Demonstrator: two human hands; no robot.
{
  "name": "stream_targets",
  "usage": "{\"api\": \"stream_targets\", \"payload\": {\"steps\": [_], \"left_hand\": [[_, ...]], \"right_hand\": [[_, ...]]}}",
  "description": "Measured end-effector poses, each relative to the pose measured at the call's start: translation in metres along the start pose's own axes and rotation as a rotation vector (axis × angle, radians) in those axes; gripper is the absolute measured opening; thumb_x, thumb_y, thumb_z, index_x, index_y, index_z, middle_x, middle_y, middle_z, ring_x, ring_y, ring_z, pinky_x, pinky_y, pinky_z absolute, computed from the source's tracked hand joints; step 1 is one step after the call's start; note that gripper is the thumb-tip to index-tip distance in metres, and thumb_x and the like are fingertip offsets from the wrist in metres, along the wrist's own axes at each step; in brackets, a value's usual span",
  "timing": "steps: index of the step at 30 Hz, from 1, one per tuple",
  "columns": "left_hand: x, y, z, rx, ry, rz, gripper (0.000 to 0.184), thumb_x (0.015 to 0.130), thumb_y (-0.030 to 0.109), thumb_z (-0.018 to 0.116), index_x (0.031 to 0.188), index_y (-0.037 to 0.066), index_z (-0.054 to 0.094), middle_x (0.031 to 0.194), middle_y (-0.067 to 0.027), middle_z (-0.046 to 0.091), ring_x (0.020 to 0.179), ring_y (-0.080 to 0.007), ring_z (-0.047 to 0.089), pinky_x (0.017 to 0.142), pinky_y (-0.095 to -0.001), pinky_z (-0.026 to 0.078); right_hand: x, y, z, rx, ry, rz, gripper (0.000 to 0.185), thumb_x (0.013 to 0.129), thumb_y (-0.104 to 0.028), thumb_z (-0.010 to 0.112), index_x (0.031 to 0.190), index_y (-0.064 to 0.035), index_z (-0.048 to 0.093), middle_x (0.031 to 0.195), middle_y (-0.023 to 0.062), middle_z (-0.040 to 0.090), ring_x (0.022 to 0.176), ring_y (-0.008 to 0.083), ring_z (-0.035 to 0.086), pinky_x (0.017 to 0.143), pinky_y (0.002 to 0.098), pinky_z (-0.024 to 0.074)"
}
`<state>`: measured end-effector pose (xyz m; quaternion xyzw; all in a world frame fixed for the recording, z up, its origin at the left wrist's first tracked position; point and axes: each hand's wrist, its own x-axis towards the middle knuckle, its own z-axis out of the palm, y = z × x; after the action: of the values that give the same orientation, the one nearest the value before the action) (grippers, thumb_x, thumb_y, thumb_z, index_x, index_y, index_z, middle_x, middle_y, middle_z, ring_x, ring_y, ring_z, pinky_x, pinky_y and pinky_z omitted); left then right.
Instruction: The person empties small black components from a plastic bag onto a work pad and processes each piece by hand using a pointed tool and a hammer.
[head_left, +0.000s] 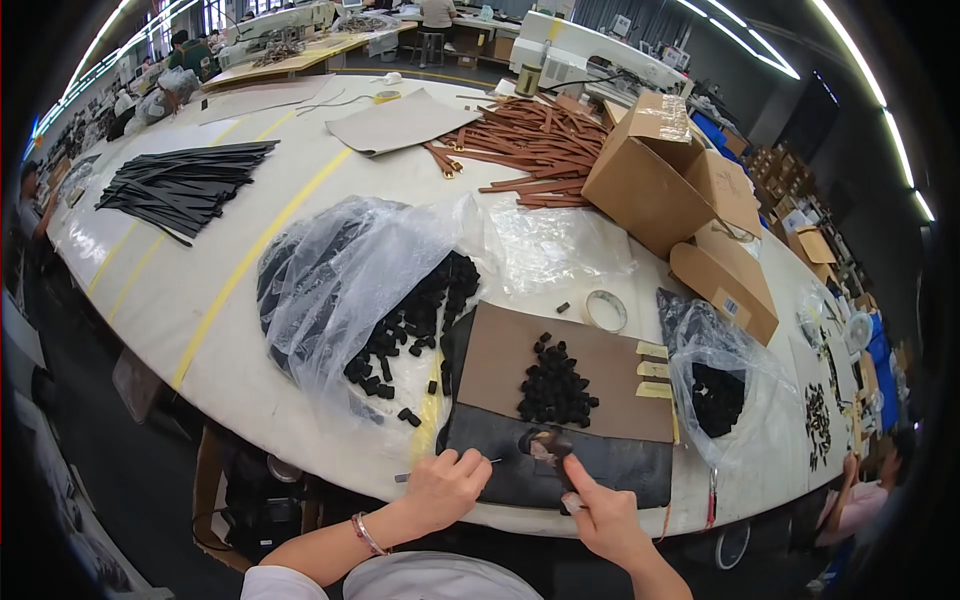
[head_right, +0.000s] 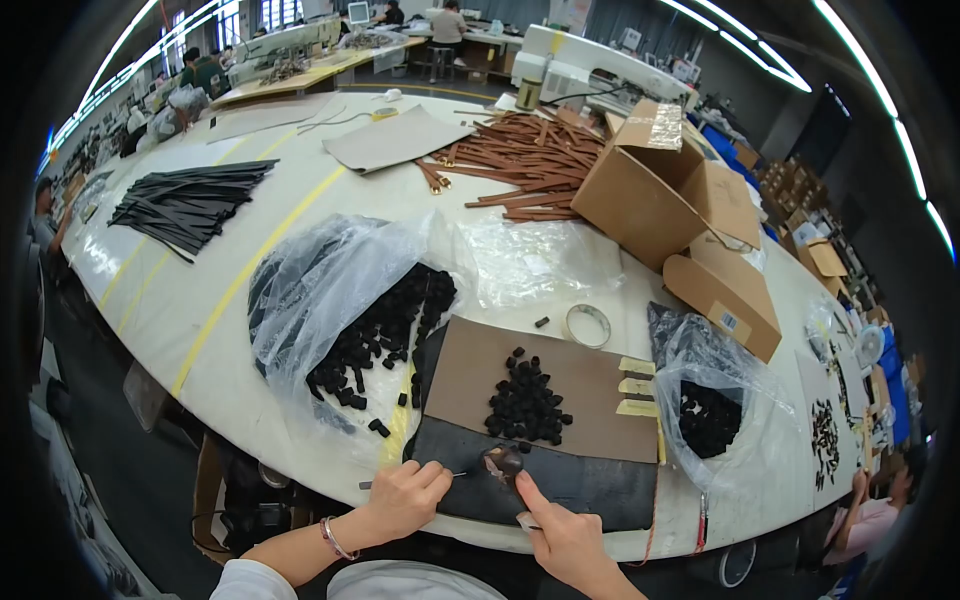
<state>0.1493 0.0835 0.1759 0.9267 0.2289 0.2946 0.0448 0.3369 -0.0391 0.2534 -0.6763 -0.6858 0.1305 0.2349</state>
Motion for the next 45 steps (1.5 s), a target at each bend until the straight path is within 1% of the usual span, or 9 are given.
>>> {"api": "stream_targets", "payload": {"steps": [14,19,21,23,27,28,31,39,45], "left_hand": [[-0.007,0.001,-0.036,-0.426,0.136,-0.449,0.010,0.073,0.004,0.062,0.082,0.004,0.059,0.074,-0.0079,0.054,0.057,-0.0245,0.057,0.046,-0.0330,0.044],[-0.009,-0.002,-0.040,-0.465,0.129,-0.479,0.009,0.073,0.001,0.061,0.082,0.003,0.059,0.074,-0.0091,0.055,0.056,-0.0246,0.057,0.048,-0.0327,0.044],[-0.012,-0.002,-0.044,-0.479,0.133,-0.498,0.009,0.074,0.002,0.061,0.083,0.002,0.059,0.075,-0.0097,0.055,0.055,-0.0245,0.057,0.048,-0.0322,0.043],[-0.008,-0.006,-0.045,-0.488,0.149,-0.524,0.009,0.075,0.002,0.061,0.084,0.002,0.059,0.076,-0.0103,0.056,0.055,-0.0243,0.056,0.048,-0.0318,0.043],[-0.011,-0.010,-0.049,-0.584,0.181,-0.549,0.007,0.079,0.002,0.059,0.085,0.000,0.057,0.074,-0.0113,0.058,0.053,-0.0238,0.055,0.048,-0.0300,0.042],[-0.011,-0.009,-0.051,-0.603,0.185,-0.576,0.007,0.079,0.002,0.059,0.084,-0.001,0.057,0.072,-0.0113,0.057,0.052,-0.0237,0.055,0.047,-0.0299,0.042],[-0.008,-0.004,-0.048,-0.614,0.172,-0.539,0.009,0.078,0.003,0.060,0.085,-0.001,0.056,0.069,-0.0098,0.057,0.050,-0.0196,0.054,0.046,-0.0279,0.041],[0.024,0.017,0.015,-0.124,-0.301,-0.253,0.018,0.074,0.012,0.063,0.084,0.005,0.051,0.058,-0.0081,0.056,0.052,-0.0237,0.059,0.045,-0.0334,0.043],[0.054,-0.027,-0.033,-0.181,0.163,-0.514,0.025,0.073,0.007,0.063,0.095,0.004,0.052,0.064,-0.0109,0.058,0.052,-0.0265,0.058,0.045,-0.0350,0.043]], "right_hand": [[0.001,-0.006,0.001,-0.168,-0.053,-0.053,0.062,0.070,-0.011,0.063,0.129,-0.0176,0.046,0.054,0.0029,0.052,0.038,0.0178,0.049,0.035,0.0295,0.0373],[-0.007,-0.015,-0.002,0.040,0.185,-0.161,0.045,0.074,-0.008,0.061,0.117,-0.0038,0.052,0.062,0.0088,0.055,0.047,0.0250,0.054,0.044,0.0328,0.0416],[-0.005,-0.011,0.015,-0.141,-0.073,-0.042,0.040,0.073,-0.007,0.061,0.112,0.0016,0.054,0.062,0.0094,0.054,0.048,0.0248,0.054,0.044,0.0325,0.0413],[0.002,-0.005,0.008,-0.107,0.043,-0.116,0.063,0.062,-0.003,0.061,0.124,-0.0065,0.050,0.055,0.0017,0.048,0.042,0.0159,0.049,0.039,0.0267,0.0385],[-0.030,-0.031,-0.002,0.517,0.471,0.084,0.030,0.075,0.001,0.053,0.104,0.0054,0.053,0.061,0.0106,0.050,0.047,0.0221,0.051,0.046,0.0269,0.0405],[-0.013,-0.011,0.011,0.176,0.473,-0.393,0.032,0.075,0.000,0.055,0.107,0.0035,0.052,0.062,0.0122,0.052,0.049,0.0237,0.054,0.047,0.0273,0.0431],[-0.010,-0.005,0.027,-0.095,-0.124,0.097,0.042,0.071,-0.003,0.063,0.112,-0.0040,0.055,0.070,0.0156,0.058,0.058,0.0273,0.060,0.052,0.0318,0.0469],[-0.042,0.033,-0.004,-0.306,0.292,0.261,0.053,0.069,-0.009,0.063,0.121,-0.0146,0.054,0.059,0.0072,0.047,0.050,0.0239,0.051,0.047,0.0348,0.0399],[-0.053,0.077,-0.008,-0.540,0.290,0.466,0.057,0.067,-0.008,0.064,0.122,-0.0184,0.054,0.065,0.0074,0.049,0.059,0.0253,0.054,0.050,0.0371,0.0418]]}}
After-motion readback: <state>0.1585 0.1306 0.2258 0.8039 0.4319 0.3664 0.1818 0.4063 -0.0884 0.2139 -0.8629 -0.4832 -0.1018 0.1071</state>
